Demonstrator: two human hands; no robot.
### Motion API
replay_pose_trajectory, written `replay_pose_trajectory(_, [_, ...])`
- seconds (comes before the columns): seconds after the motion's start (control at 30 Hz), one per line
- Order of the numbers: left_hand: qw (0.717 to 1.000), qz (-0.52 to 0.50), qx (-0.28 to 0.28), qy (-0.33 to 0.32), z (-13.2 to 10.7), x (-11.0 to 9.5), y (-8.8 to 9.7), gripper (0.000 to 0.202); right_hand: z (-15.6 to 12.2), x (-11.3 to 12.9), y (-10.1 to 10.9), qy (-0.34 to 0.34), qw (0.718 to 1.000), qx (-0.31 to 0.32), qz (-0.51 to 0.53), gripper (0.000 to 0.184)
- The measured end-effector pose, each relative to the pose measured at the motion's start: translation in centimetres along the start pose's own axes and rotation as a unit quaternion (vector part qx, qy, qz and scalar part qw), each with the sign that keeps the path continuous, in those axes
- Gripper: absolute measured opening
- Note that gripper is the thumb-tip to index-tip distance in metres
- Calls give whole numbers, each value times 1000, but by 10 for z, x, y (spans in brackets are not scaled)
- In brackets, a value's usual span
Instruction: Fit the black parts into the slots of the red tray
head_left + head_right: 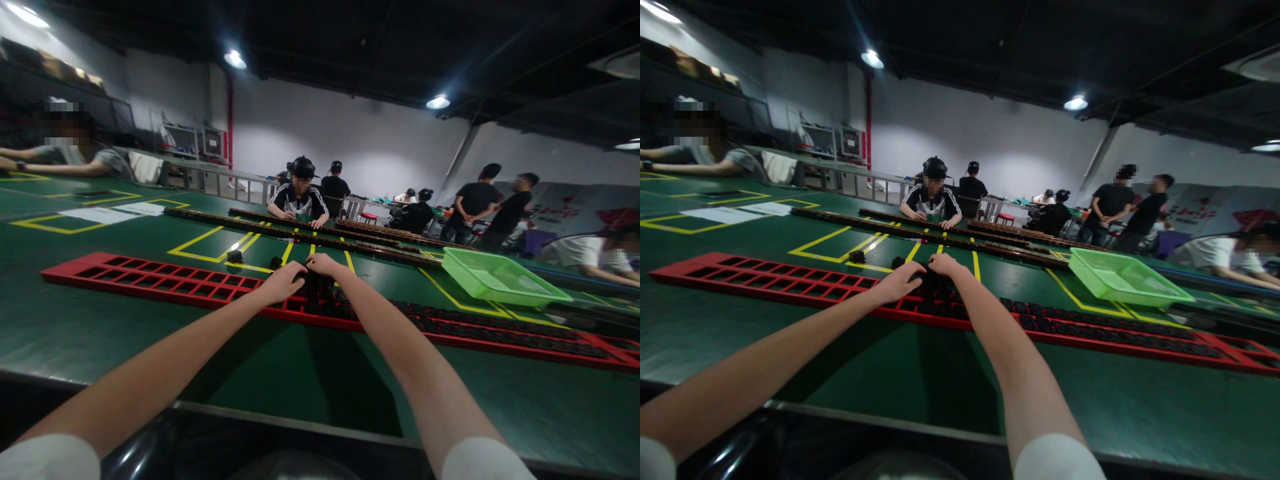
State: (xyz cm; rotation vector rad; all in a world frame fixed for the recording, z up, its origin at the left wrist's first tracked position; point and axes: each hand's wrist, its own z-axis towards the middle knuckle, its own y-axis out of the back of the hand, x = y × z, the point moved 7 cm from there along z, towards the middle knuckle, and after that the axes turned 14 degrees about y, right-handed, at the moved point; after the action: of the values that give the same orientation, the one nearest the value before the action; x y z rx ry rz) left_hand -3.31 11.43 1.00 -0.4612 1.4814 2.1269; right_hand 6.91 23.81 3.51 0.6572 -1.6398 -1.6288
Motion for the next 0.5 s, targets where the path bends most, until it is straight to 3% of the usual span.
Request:
replay_pose_trajectory(0.13, [999, 18, -10, 37, 1, 2, 2, 32, -5, -5, -3, -11, 1000, -8, 6, 25])
replay_pose_trajectory(0.3, [983, 58, -53, 165, 6, 27, 13, 41, -22, -13, 8, -25, 999, -29, 22, 23])
replay_pose_trajectory(0.4, [979, 79, -29, 187, 4, 29, 14, 45, -25, -10, 15, -17, 997, -38, 64, 23])
replay_pose_trajectory(0.5, [982, 100, 21, 160, 1, 18, 9, 44, -26, -5, 26, -1, 991, -73, 109, 25])
